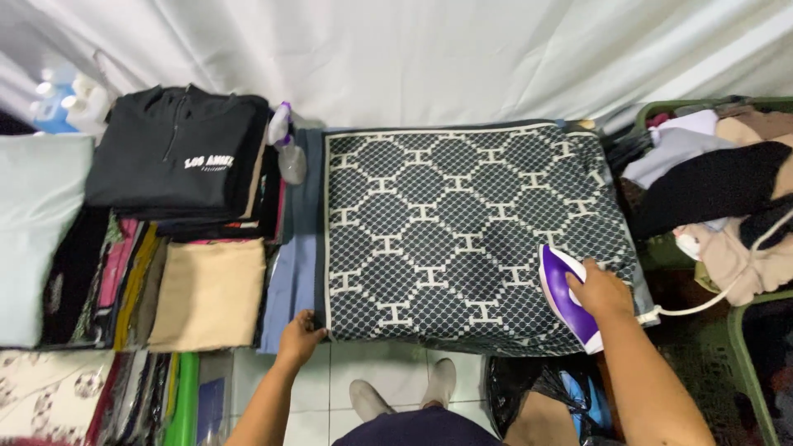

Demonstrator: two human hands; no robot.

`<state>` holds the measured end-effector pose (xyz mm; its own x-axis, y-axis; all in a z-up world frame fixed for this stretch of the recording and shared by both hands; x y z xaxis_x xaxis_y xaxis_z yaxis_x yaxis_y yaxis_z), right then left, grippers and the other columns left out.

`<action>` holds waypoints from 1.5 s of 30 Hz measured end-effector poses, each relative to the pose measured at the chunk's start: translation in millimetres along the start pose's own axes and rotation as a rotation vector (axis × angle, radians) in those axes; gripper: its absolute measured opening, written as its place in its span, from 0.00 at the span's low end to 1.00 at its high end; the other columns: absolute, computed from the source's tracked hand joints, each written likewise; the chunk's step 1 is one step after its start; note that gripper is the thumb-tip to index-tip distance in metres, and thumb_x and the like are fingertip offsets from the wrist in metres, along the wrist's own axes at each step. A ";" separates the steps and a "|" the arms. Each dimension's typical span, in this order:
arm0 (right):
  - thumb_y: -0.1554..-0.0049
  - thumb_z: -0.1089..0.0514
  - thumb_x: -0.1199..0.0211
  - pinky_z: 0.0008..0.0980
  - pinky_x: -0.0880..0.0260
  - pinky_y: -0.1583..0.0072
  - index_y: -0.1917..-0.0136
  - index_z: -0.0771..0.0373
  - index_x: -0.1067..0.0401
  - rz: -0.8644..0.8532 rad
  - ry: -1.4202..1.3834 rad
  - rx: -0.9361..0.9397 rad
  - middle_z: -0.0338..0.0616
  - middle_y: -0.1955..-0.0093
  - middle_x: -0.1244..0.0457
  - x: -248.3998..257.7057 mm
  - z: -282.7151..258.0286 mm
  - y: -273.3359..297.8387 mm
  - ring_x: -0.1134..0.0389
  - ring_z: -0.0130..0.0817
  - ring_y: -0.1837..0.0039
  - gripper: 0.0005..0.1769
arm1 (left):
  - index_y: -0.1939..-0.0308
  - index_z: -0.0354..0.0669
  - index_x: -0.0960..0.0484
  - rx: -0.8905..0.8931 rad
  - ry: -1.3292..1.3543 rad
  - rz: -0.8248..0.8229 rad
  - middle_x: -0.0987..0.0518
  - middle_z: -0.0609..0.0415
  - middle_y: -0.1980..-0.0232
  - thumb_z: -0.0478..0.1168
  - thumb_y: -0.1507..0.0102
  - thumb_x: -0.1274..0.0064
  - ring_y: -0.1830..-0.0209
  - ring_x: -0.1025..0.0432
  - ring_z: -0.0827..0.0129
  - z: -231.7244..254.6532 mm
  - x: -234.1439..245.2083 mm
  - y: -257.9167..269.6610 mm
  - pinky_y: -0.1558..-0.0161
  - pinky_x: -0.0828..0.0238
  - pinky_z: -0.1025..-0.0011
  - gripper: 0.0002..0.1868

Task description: The recorder irons a patterned fabric, then folds it neatly.

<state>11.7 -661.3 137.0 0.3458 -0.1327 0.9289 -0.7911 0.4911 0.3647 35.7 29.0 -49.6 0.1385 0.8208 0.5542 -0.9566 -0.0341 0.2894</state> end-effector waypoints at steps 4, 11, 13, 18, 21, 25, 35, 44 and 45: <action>0.42 0.37 0.39 0.47 0.25 0.42 0.24 0.49 0.40 -0.029 -0.015 0.084 0.52 0.47 0.27 -1.9 -29.6 12.1 0.25 0.48 0.48 0.37 | 0.50 0.36 0.21 0.172 0.343 -0.066 0.17 0.53 0.68 0.32 0.42 0.38 0.68 0.25 0.73 -16.0 3.2 12.3 0.63 0.28 0.73 0.17; 0.40 0.43 0.41 0.43 0.21 0.47 0.32 0.43 0.31 -0.212 -0.188 0.290 0.46 0.51 0.27 -9.1 -157.2 80.2 0.23 0.40 0.52 0.24 | 0.51 0.38 0.23 0.183 0.228 -0.010 0.19 0.53 0.68 0.31 0.42 0.36 0.68 0.26 0.73 -0.7 16.1 19.5 0.63 0.30 0.74 0.17; 0.40 0.43 0.40 0.43 0.22 0.47 0.31 0.44 0.33 -0.202 -0.151 0.369 0.46 0.52 0.28 -10.4 -197.3 99.7 0.23 0.40 0.52 0.25 | 0.51 0.38 0.24 0.193 0.258 -0.017 0.18 0.53 0.68 0.31 0.42 0.37 0.68 0.24 0.73 -4.8 14.6 19.7 0.63 0.28 0.74 0.17; 0.43 0.45 0.39 0.45 0.24 0.47 0.32 0.49 0.33 -0.192 -0.118 0.634 0.49 0.52 0.29 -17.2 -311.9 157.2 0.25 0.42 0.51 0.26 | 0.53 0.38 0.27 0.217 0.409 -0.057 0.20 0.54 0.66 0.29 0.42 0.38 0.68 0.26 0.72 -15.5 8.6 15.7 0.65 0.28 0.74 0.16; 0.45 0.48 0.37 0.46 0.26 0.46 0.35 0.56 0.33 -0.140 -0.088 0.785 0.53 0.54 0.29 -29.0 -373.2 182.7 0.26 0.47 0.50 0.26 | 0.55 0.38 0.27 0.211 0.377 -0.063 0.22 0.54 0.68 0.28 0.41 0.38 0.70 0.28 0.72 -2.6 17.6 22.9 0.67 0.30 0.72 0.15; 0.45 0.51 0.39 0.48 0.26 0.48 0.38 0.56 0.30 -0.114 -0.136 0.856 0.52 0.55 0.29 -39.3 -446.4 217.1 0.26 0.48 0.52 0.22 | 0.56 0.38 0.28 0.166 0.414 -0.075 0.21 0.53 0.69 0.30 0.41 0.40 0.71 0.28 0.70 -30.7 10.0 13.6 0.68 0.29 0.70 0.14; 0.38 0.55 0.45 0.43 0.26 0.57 0.40 0.66 0.34 0.016 -0.147 0.787 0.55 0.59 0.31 -23.7 -461.4 198.3 0.26 0.47 0.58 0.17 | 0.55 0.40 0.24 -0.065 -0.061 0.162 0.17 0.43 0.65 0.37 0.40 0.44 0.64 0.20 0.51 58.0 71.1 16.5 0.60 0.25 0.58 0.10; 0.37 0.48 0.47 0.45 0.24 0.52 0.31 0.59 0.37 0.002 -0.199 0.361 0.50 0.55 0.30 7.4 -284.5 80.1 0.26 0.45 0.55 0.25 | 0.58 0.41 0.20 -0.364 -0.159 0.143 0.18 0.43 0.58 0.35 0.41 0.44 0.56 0.24 0.46 161.9 51.9 3.8 0.54 0.27 0.55 0.09; 0.36 0.48 0.49 0.45 0.22 0.50 0.27 0.58 0.40 -0.057 -0.212 0.225 0.51 0.53 0.30 14.2 -256.3 69.2 0.25 0.46 0.53 0.26 | 0.58 0.41 0.19 -0.379 -0.177 0.149 0.19 0.44 0.56 0.35 0.41 0.45 0.55 0.24 0.45 171.2 48.0 0.4 0.54 0.27 0.54 0.08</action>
<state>91.2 -408.5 158.8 0.2990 -0.3426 0.8906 -0.8732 0.2782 0.4001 85.8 -29.3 110.7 0.0020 0.7115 0.7027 -0.9913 0.0939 -0.0923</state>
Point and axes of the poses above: each hand's wrist, its own y-axis away from the middle knuckle, its own x-axis out of the back of the hand, z = x × y, the point moved 10 cm from there along -y, towards the middle knuckle
